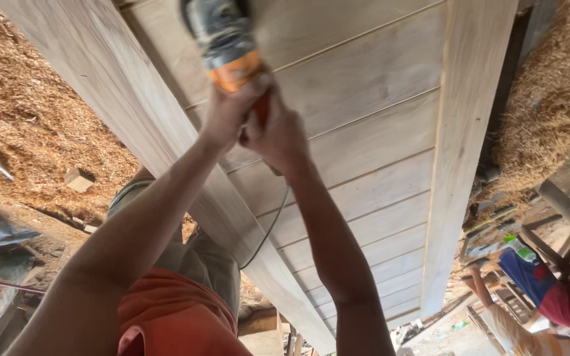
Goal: The person uses an electric orbital sander to smooth the surface of a large wooden door or panel. They move the tool systematically across the wood, covering the flat panels and the frame edges.
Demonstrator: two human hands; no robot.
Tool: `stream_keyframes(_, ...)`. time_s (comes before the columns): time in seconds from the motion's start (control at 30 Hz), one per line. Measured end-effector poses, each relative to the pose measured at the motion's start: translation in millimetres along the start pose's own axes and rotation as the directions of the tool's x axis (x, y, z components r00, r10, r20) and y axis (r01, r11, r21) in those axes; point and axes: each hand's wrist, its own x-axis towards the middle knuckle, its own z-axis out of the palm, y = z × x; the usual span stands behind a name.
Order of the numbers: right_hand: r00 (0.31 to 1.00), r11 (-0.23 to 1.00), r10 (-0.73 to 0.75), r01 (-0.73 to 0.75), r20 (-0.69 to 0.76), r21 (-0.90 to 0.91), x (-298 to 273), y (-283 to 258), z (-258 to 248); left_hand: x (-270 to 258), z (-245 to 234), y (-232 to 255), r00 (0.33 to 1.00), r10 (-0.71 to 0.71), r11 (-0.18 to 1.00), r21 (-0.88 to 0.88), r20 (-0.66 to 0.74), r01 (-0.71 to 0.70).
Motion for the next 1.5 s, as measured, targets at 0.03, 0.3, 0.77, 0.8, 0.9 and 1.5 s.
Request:
stream_keyframes(0.03, 0.998, 1.000, 0.025, -0.025, 0.060, -0.006, -4, -8, 7, -11, -11, 2, 0.998, -0.003, 1.000, 0.001, -0.064, 0.003)
stream_keyframes(0.3, 0.990, 0.994, 0.097, -0.101, 0.100, 0.041, 21, -5, -11, 20, -10, -10, 0.999, 0.028, 0.993, -0.111, 0.021, -0.026)
stream_keyframes(0.77, 0.959, 0.996, 0.074, -0.058, -0.272, 0.067, 71, 86, -143, 172, 159, -45, 0.987, 0.006, 0.947, 0.315, 0.162, -0.058)
stream_keyframes(0.8, 0.957, 0.996, 0.057, -0.035, -0.284, 0.083, 73, 90, -150, 181, 168, -53, 0.982, 0.002, 0.950, 0.306, 0.189, -0.061)
stream_keyframes(0.9, 0.945, 0.991, 0.091, -0.055, -0.314, 0.122, 75, 95, -168, 206, 198, -76, 0.973, 0.073, 0.945, 0.297, 0.218, -0.137)
stream_keyframes(1.5, 0.983, 0.970, -0.145, 0.120, -0.108, -0.210, 25, 3, -3, 48, 4, 15, 0.992, -0.106, 0.976, 0.199, 0.072, 0.090)
